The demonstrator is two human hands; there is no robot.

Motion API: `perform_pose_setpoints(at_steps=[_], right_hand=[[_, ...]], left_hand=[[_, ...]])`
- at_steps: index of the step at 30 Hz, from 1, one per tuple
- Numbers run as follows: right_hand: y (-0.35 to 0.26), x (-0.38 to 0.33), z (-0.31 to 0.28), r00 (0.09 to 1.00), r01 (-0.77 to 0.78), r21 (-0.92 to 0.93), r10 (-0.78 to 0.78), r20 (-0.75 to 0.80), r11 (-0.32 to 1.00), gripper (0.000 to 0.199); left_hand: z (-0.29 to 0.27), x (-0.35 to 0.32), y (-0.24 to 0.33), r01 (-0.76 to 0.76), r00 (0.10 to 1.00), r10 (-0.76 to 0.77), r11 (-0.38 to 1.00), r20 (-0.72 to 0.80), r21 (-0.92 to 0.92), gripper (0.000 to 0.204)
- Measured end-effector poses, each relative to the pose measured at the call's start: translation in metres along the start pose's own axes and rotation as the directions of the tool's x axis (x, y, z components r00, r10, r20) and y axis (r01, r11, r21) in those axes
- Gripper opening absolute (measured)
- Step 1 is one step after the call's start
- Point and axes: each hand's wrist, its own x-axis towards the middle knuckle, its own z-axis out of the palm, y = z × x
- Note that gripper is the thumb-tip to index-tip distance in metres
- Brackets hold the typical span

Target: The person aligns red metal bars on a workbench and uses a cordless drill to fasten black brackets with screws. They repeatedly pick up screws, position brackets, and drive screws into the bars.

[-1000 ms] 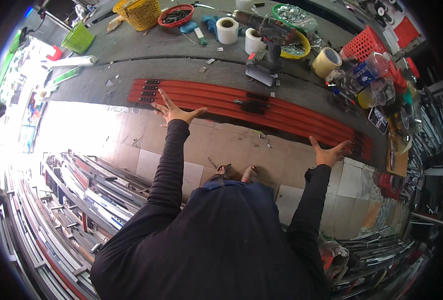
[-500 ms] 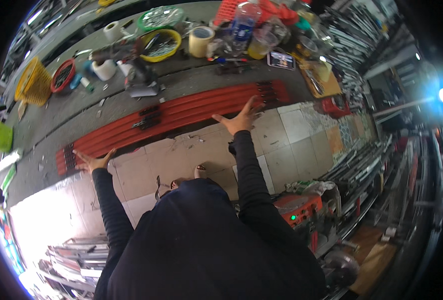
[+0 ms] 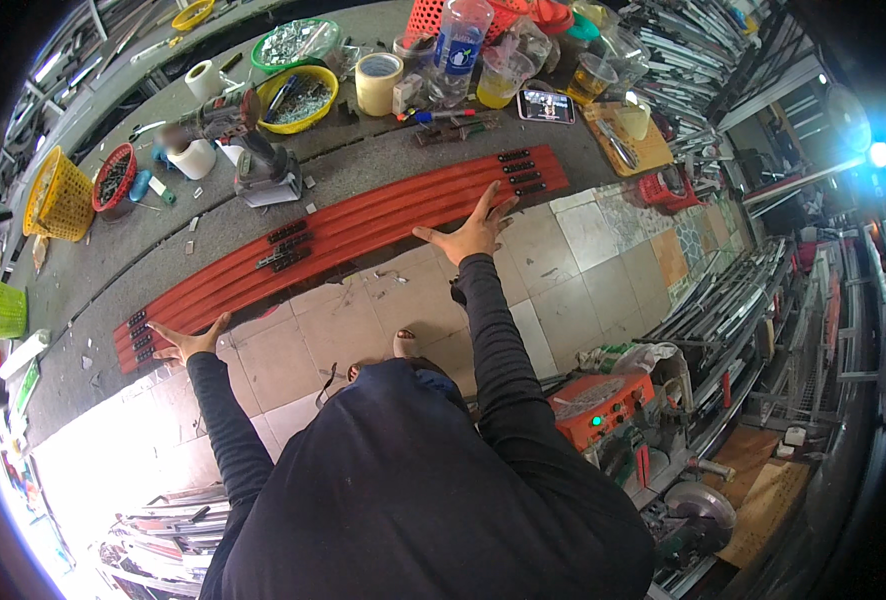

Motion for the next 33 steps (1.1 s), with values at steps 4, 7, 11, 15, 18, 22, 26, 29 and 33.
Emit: perform_pose_setpoints(at_steps=[4,7,11,15,18,22,26,29,33], right_hand=[[-0.003,-0.002,-0.003,0.999,-0.025,0.001,0.025,0.024,1.0,0.192],[-0.004,-0.003,-0.004,0.999,-0.03,-0.005,0.031,0.03,1.0,0.192],[-0.008,-0.004,-0.005,0.998,-0.05,-0.038,0.052,0.028,0.998,0.19],[-0.017,-0.012,-0.005,0.997,-0.074,-0.067,0.074,-0.003,0.995,0.186],[-0.023,-0.026,-0.001,0.98,0.059,-0.115,-0.08,-0.184,0.992,0.174],[-0.029,-0.039,0.006,0.902,0.329,-0.012,-0.318,-0.293,0.944,0.131],[-0.033,-0.047,0.014,0.909,0.402,0.235,-0.354,-0.221,0.885,0.072],[-0.033,-0.05,0.017,0.929,0.369,0.384,-0.343,-0.136,0.846,0.047],[-0.032,-0.052,0.02,0.919,0.394,0.425,-0.349,-0.183,0.815,0.034]], left_hand=[[0.0,-0.001,0.002,0.039,0.999,-0.039,0.999,0.022,-0.003,0.202],[-0.003,-0.003,0.006,0.038,0.999,-0.037,0.999,0.015,-0.013,0.201],[-0.012,-0.011,0.017,0.082,0.996,-0.081,0.996,0.024,-0.034,0.197],[-0.026,-0.033,0.031,0.02,0.998,-0.02,1.0,-0.059,-0.007,0.185],[-0.034,-0.054,0.041,-0.232,0.958,0.221,0.972,-0.185,-0.038,0.172],[-0.034,-0.068,0.05,-0.279,0.946,0.286,0.958,-0.151,0.067,0.128],[-0.028,-0.058,0.045,-0.351,0.936,0.349,0.923,-0.04,-0.157,0.099],[-0.018,-0.052,0.038,-0.332,0.928,0.372,0.862,0.032,-0.384,0.087],[-0.01,-0.051,0.033,-0.432,0.885,0.465,0.795,-0.029,-0.426,0.074]])
